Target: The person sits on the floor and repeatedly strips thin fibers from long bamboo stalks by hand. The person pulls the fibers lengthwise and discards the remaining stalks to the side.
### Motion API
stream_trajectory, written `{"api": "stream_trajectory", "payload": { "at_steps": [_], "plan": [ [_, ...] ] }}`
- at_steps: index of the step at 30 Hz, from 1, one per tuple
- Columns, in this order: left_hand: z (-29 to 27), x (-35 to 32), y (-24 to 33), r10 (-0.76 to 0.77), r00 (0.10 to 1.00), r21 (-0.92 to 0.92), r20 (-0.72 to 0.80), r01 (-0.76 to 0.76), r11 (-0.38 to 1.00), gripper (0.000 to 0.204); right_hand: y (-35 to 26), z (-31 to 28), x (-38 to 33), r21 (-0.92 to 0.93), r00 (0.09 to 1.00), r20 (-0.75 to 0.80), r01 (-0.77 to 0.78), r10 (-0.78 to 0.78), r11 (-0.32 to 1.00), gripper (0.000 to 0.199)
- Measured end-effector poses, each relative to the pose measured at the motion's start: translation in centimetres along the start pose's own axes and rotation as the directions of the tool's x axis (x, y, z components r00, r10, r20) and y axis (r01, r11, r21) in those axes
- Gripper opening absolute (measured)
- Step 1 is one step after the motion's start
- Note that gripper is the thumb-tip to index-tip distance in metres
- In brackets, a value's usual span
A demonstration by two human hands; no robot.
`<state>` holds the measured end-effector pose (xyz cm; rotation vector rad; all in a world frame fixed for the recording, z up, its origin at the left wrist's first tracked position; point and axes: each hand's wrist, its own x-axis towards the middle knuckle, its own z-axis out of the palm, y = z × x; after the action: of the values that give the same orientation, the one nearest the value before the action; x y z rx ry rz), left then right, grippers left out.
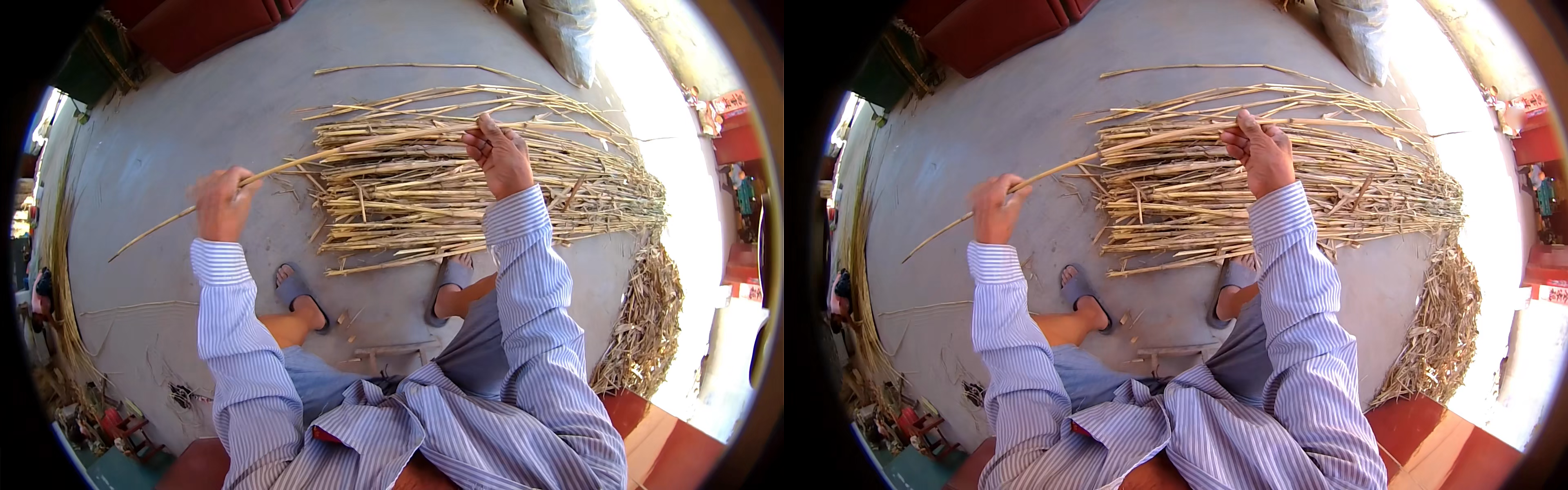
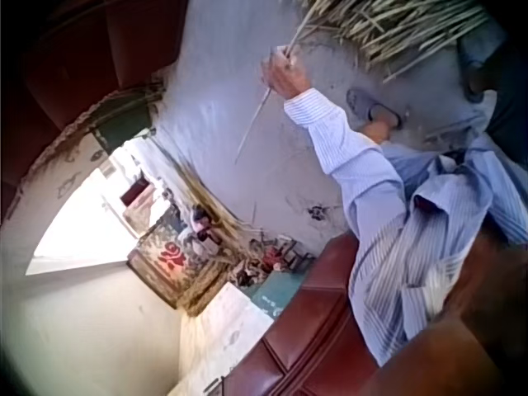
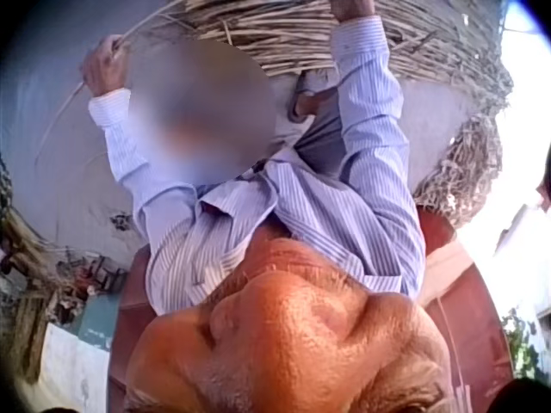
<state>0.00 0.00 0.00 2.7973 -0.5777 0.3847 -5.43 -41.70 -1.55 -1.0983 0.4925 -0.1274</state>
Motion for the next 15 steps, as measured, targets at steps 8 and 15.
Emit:
{"api": "stream_trajectory", "payload": {
  "at_steps": [8,15],
  "plan": [
    [2.1,1.4,10.0,-0.051,0.975,-0.636,0.216,0.18,0.751,0.022,2.0,5.9,-2.2,0.102,0.968,0.251,0.005,-0.03,0.995,0.025],
    [3.9,0.6,8.3,0.046,0.955,-0.786,0.292,0.213,0.58,0.019,1.6,5.7,-2.9,-0.071,0.964,0.25,0.115,-0.094,0.991,0.024]
  ]
}}
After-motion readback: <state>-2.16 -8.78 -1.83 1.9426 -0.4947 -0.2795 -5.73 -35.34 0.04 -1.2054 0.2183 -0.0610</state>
